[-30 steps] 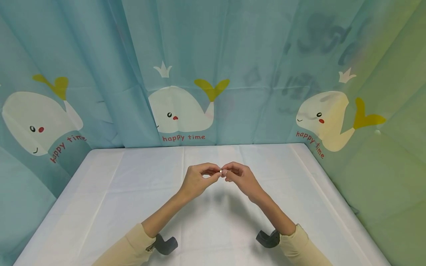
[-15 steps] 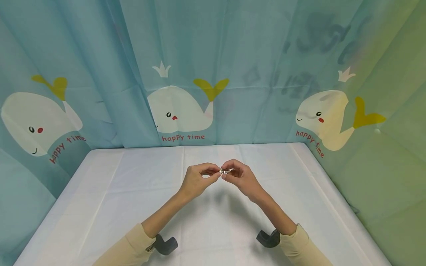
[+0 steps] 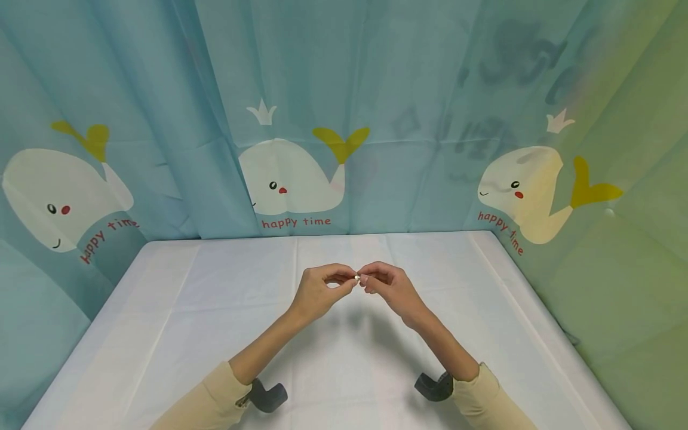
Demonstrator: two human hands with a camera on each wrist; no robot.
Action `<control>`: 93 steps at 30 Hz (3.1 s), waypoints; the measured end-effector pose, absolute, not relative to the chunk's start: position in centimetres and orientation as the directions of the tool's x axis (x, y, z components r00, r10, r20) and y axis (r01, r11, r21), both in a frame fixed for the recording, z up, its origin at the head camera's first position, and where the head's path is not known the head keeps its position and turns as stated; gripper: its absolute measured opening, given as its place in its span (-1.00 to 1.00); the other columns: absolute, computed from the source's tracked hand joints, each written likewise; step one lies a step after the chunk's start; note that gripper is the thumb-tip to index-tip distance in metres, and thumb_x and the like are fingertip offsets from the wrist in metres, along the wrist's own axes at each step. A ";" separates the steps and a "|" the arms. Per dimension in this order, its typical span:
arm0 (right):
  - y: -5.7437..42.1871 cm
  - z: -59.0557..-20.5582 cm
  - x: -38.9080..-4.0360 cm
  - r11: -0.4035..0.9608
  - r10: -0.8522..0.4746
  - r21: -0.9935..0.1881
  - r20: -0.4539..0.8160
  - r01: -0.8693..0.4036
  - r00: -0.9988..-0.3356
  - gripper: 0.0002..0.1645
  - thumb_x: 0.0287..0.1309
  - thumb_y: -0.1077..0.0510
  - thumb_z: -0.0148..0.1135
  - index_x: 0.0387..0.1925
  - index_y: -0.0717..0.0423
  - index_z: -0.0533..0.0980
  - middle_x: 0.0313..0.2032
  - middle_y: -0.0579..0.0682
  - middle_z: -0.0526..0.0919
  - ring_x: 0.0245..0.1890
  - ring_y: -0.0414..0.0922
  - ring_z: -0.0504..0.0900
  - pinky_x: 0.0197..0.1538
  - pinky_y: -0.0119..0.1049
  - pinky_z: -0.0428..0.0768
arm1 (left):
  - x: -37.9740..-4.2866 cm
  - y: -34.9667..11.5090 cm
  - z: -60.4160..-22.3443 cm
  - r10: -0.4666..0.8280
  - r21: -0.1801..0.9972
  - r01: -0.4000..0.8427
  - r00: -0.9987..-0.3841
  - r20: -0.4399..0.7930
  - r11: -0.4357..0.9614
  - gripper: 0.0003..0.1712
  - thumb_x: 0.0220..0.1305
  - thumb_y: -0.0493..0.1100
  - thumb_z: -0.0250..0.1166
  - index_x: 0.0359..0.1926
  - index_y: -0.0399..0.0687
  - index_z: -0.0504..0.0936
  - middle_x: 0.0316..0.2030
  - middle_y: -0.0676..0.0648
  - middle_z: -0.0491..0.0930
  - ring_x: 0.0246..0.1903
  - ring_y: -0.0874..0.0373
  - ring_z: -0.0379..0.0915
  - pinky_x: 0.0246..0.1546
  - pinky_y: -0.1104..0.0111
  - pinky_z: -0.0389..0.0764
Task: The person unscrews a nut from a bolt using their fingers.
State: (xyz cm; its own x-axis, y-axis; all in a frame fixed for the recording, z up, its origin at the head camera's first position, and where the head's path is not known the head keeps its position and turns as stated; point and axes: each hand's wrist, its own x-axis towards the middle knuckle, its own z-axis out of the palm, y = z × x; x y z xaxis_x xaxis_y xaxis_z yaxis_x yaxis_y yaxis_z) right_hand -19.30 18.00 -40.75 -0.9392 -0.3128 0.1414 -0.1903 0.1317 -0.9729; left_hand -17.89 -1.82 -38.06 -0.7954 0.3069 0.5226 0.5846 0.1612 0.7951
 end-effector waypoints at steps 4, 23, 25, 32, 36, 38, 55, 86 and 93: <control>18.0 -40.7 -19.3 0.130 -0.313 -0.970 0.156 -0.205 -0.937 -0.75 0.30 0.23 0.25 -0.03 0.26 0.58 -0.18 0.13 0.65 -0.21 0.06 0.60 -0.07 -0.24 0.64 | -18.2 -1.8 -38.7 0.301 0.803 0.575 -0.803 0.515 0.159 -0.90 0.16 -0.50 0.37 -0.25 -0.41 0.71 -0.34 -0.20 0.72 -0.36 -0.06 0.67 -0.22 0.18 0.72; 17.9 -40.6 -19.4 0.150 -0.302 -0.959 0.185 -0.239 -0.935 -0.76 0.38 0.18 0.20 -0.04 0.26 0.56 -0.18 0.08 0.63 -0.24 0.02 0.60 -0.07 -0.25 0.64 | -17.9 -1.9 -38.0 0.304 0.797 0.582 -0.798 0.520 0.164 -0.89 0.16 -0.50 0.37 -0.25 -0.45 0.70 -0.33 -0.24 0.72 -0.36 -0.09 0.67 -0.22 0.20 0.72; 17.9 -40.5 -19.4 0.153 -0.292 -0.961 0.179 -0.231 -0.939 -0.76 0.38 0.17 0.20 -0.06 0.27 0.57 -0.19 0.12 0.63 -0.24 0.01 0.60 -0.06 -0.25 0.64 | -17.8 -1.9 -38.0 0.305 0.798 0.580 -0.799 0.518 0.165 -0.89 0.17 -0.50 0.37 -0.25 -0.45 0.70 -0.33 -0.24 0.72 -0.35 -0.10 0.67 -0.21 0.19 0.72; 17.9 -40.4 -19.4 0.149 -0.305 -0.958 0.191 -0.245 -0.933 -0.81 0.31 0.26 0.24 -0.09 0.28 0.57 -0.15 0.15 0.62 -0.24 -0.05 0.61 -0.07 -0.26 0.63 | -17.8 -1.9 -38.0 0.306 0.804 0.571 -0.805 0.509 0.164 -0.89 0.16 -0.50 0.36 -0.25 -0.44 0.70 -0.33 -0.23 0.72 -0.35 -0.09 0.67 -0.21 0.20 0.72; 18.0 -40.4 -19.3 0.150 -0.313 -0.953 0.206 -0.263 -0.927 -0.83 0.27 0.29 0.28 -0.12 0.26 0.58 -0.16 0.13 0.63 -0.27 -0.06 0.65 -0.10 -0.26 0.63 | -17.9 -2.0 -38.0 0.304 0.806 0.568 -0.807 0.507 0.164 -0.90 0.17 -0.51 0.36 -0.26 -0.43 0.71 -0.34 -0.23 0.71 -0.35 -0.09 0.67 -0.23 0.20 0.72; 18.0 -40.4 -19.4 0.145 -0.320 -0.952 0.212 -0.269 -0.923 -0.84 0.25 0.30 0.30 -0.13 0.26 0.58 -0.16 0.14 0.63 -0.26 -0.03 0.66 -0.11 -0.26 0.63 | -17.9 -2.0 -38.0 0.303 0.806 0.569 -0.806 0.508 0.163 -0.90 0.17 -0.51 0.36 -0.26 -0.43 0.71 -0.34 -0.23 0.71 -0.35 -0.10 0.67 -0.23 0.19 0.72; 17.7 -40.4 -19.6 0.184 -0.235 -0.972 0.098 -0.143 -0.967 -0.70 0.35 0.09 0.24 -0.16 0.31 0.61 -0.30 0.06 0.70 -0.26 0.01 0.63 -0.05 -0.16 0.61 | -18.0 -2.1 -38.1 0.297 0.802 0.576 -0.803 0.517 0.160 -0.89 0.14 -0.53 0.36 -0.27 -0.46 0.70 -0.35 -0.25 0.71 -0.36 -0.09 0.67 -0.22 0.22 0.72; 17.5 -40.3 -19.6 0.165 -0.275 -0.967 0.143 -0.193 -0.951 -0.68 0.41 0.09 0.20 -0.08 0.31 0.60 -0.23 0.14 0.69 -0.23 -0.01 0.64 -0.01 -0.09 0.64 | -19.4 -2.0 -40.1 0.293 0.798 0.582 -0.798 0.526 0.154 -0.89 0.15 -0.51 0.37 -0.26 -0.44 0.70 -0.34 -0.24 0.72 -0.36 -0.10 0.67 -0.20 0.18 0.72; 17.8 -40.5 -19.5 0.141 -0.300 -0.962 0.185 -0.236 -0.936 -0.76 0.34 0.19 0.25 -0.06 0.27 0.61 -0.19 0.08 0.68 -0.20 -0.06 0.64 0.00 -0.09 0.65 | -18.0 -2.2 -38.0 0.292 0.801 0.578 -0.802 0.522 0.155 -0.90 0.14 -0.53 0.35 -0.28 -0.44 0.70 -0.36 -0.23 0.71 -0.37 -0.07 0.66 -0.21 0.22 0.72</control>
